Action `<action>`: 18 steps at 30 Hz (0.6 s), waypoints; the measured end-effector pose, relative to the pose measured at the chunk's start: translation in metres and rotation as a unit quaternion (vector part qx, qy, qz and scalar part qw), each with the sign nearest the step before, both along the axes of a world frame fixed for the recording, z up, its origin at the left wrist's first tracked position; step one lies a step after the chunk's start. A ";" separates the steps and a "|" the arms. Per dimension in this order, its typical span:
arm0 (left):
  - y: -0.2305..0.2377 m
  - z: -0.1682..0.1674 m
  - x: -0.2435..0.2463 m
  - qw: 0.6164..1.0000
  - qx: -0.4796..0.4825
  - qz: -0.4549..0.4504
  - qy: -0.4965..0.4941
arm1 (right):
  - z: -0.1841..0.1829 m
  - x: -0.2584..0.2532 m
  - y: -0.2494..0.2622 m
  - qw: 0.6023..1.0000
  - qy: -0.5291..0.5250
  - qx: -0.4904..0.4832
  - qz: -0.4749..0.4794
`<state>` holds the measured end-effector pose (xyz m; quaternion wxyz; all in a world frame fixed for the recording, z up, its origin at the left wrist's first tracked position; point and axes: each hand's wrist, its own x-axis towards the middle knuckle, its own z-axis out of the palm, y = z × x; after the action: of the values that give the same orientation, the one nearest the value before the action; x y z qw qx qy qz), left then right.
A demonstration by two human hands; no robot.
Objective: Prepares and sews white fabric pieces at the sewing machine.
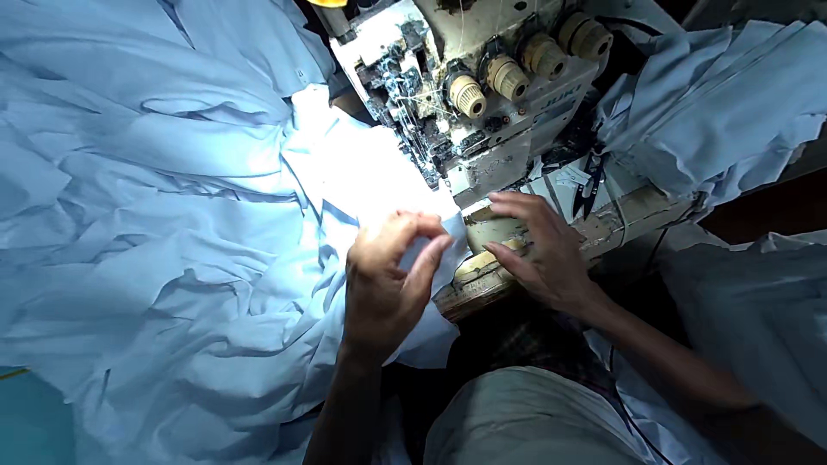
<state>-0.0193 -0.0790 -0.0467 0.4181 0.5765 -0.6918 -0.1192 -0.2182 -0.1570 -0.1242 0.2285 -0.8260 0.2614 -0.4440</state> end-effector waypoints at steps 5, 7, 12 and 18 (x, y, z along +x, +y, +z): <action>-0.023 -0.013 -0.009 0.993 0.002 0.112 -0.039 | -0.009 0.027 0.011 0.947 -0.076 0.307 0.055; -0.026 -0.019 -0.010 0.991 0.017 0.118 -0.052 | -0.010 0.027 0.025 0.937 -0.099 0.333 0.038; -0.027 -0.022 -0.009 0.986 -0.003 0.141 -0.092 | -0.015 0.014 0.051 0.919 -0.140 0.367 0.009; -0.030 -0.029 -0.011 0.981 -0.067 0.123 -0.135 | -0.020 0.016 0.058 0.928 -0.162 0.337 -0.007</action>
<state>-0.0303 -0.1092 -0.0759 0.3703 0.6386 -0.6721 0.0589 -0.2024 -0.0993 -0.1443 0.5292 -0.6155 0.3607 -0.4594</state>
